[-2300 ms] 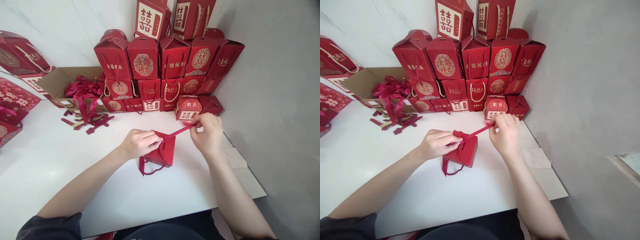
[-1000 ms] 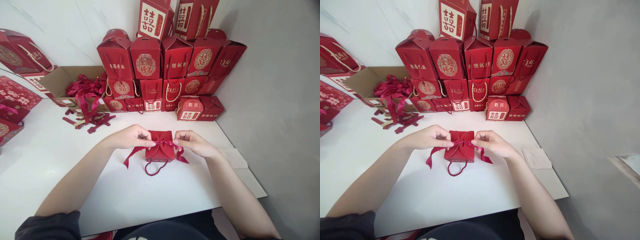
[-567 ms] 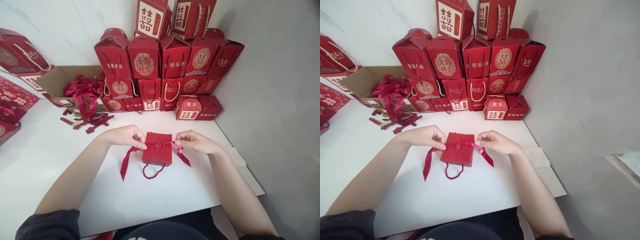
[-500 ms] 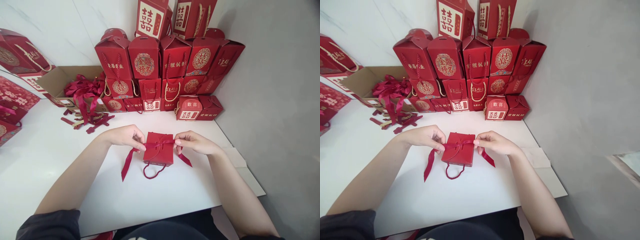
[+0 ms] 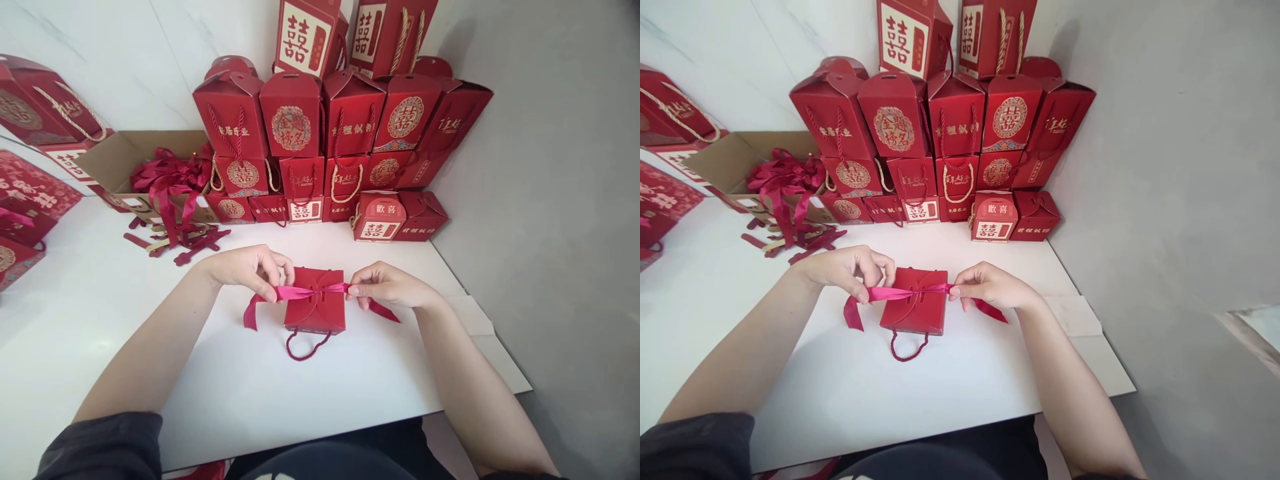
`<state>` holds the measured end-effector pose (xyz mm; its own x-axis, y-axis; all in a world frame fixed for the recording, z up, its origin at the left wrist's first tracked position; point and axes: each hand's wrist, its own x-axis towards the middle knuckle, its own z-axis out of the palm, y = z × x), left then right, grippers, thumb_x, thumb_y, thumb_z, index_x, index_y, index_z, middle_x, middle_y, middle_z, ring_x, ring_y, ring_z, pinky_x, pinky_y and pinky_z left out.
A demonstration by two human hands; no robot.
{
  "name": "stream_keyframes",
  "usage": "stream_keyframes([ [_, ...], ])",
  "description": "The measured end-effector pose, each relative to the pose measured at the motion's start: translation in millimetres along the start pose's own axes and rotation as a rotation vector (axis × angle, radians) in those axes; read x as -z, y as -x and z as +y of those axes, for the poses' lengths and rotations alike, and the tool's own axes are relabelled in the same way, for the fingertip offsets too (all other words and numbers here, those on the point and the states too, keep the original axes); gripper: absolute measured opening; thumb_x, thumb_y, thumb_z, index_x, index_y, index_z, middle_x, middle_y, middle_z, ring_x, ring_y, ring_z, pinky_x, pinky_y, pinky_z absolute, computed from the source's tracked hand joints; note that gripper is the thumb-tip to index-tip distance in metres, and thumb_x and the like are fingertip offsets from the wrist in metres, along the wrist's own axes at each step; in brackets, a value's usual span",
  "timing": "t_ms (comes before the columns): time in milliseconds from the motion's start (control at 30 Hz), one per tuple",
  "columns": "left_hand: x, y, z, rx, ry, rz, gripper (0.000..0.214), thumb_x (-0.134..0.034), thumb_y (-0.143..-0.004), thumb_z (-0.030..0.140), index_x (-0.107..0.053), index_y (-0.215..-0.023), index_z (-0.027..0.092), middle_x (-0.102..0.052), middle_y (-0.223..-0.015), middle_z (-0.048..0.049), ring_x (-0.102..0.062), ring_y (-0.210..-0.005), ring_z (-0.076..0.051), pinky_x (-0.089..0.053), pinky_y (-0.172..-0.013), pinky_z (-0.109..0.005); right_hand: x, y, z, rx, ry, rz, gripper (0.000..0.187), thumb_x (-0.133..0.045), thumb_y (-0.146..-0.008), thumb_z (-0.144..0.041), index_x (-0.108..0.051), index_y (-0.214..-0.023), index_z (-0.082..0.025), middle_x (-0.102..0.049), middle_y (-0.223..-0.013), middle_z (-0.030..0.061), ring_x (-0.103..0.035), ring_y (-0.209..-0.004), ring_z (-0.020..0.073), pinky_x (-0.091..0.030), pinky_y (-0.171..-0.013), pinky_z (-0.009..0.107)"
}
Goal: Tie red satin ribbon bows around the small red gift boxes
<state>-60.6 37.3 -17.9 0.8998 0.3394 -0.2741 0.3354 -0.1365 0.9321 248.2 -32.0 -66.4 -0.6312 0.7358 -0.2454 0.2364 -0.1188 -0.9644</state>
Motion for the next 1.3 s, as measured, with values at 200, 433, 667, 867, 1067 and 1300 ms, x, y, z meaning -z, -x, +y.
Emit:
stream_keyframes([
  [200, -18.3, -11.8, 6.8, -0.108, 0.182, 0.018, 0.011, -0.078, -0.071, 0.029, -0.08, -0.075, 0.019, -0.061, -0.13, -0.0152, -0.068, -0.093, -0.023, -0.055, -0.069, -0.026, -4.2, -4.0, 0.7, 0.016, 0.026, 0.004, 0.031, -0.065, -0.084, -0.046, -0.07, -0.076, -0.015, -0.065, -0.068, 0.0004, -0.052, -0.063, 0.011, -0.039, -0.064, 0.026],
  [433, -30.4, -18.0, 10.5, -0.009, 0.31, 0.122, 0.016, -0.076, -0.075, 0.029, -0.078, -0.08, 0.014, -0.076, -0.079, -0.0118, -0.07, -0.067, -0.016, -0.055, -0.059, -0.021, -5.9, -4.4, -1.2, 0.022, 0.007, -0.003, 0.03, -0.066, -0.083, -0.044, -0.072, -0.078, -0.015, -0.068, -0.073, 0.0021, -0.055, -0.067, 0.012, -0.041, -0.067, 0.026],
  [667, -35.6, -19.5, 17.8, 0.074, 0.297, 0.212, 0.014, -0.076, -0.075, 0.026, -0.076, -0.075, 0.012, -0.074, -0.07, -0.0081, -0.069, -0.059, -0.013, -0.054, -0.056, -0.02, -7.1, -3.7, -3.3, 0.032, -0.001, -0.014, 0.03, -0.067, -0.083, -0.044, -0.073, -0.08, -0.015, -0.069, -0.076, 0.0036, -0.058, -0.072, 0.0137, -0.043, -0.073, 0.027],
  [867, -36.5, -21.1, 16.4, 0.075, 0.27, 0.266, 0.013, -0.075, -0.076, 0.024, -0.075, -0.08, 0.012, -0.074, -0.068, -0.0068, -0.068, -0.057, -0.012, -0.053, -0.056, -0.019, -8.7, -2.9, -6.0, 0.044, 0.015, -0.045, 0.031, -0.067, -0.083, -0.044, -0.073, -0.082, -0.013, -0.067, -0.078, 0.0036, -0.057, -0.074, 0.0137, -0.043, -0.074, 0.027],
  [1067, -27.8, -12.5, 18.4, 0.084, 0.183, 0.166, 0.016, -0.076, -0.073, 0.024, -0.076, -0.086, 0.013, -0.073, -0.08, -0.008, -0.068, -0.064, -0.013, -0.056, -0.063, -0.022, -8.5, -1.0, -7.2, 0.137, -0.048, -0.001, 0.03, -0.064, -0.086, -0.043, -0.068, -0.078, -0.014, -0.059, -0.07, 0.0001, -0.05, -0.066, 0.0107, -0.04, -0.065, 0.025],
  [1300, -7.3, 13.7, 31.6, 0.096, -0.15, -0.015, 0.021, -0.079, -0.069, 0.031, -0.077, -0.085, 0.018, -0.064, -0.101, -0.0076, -0.06, -0.072, -0.012, -0.051, -0.065, -0.021, -9.1, 0.4, -10.4, 0.132, -0.02, -0.022, 0.033, -0.061, -0.087, -0.046, -0.067, -0.078, -0.014, -0.061, -0.072, 0.0023, -0.053, -0.067, 0.0124, -0.041, -0.064, 0.026],
])
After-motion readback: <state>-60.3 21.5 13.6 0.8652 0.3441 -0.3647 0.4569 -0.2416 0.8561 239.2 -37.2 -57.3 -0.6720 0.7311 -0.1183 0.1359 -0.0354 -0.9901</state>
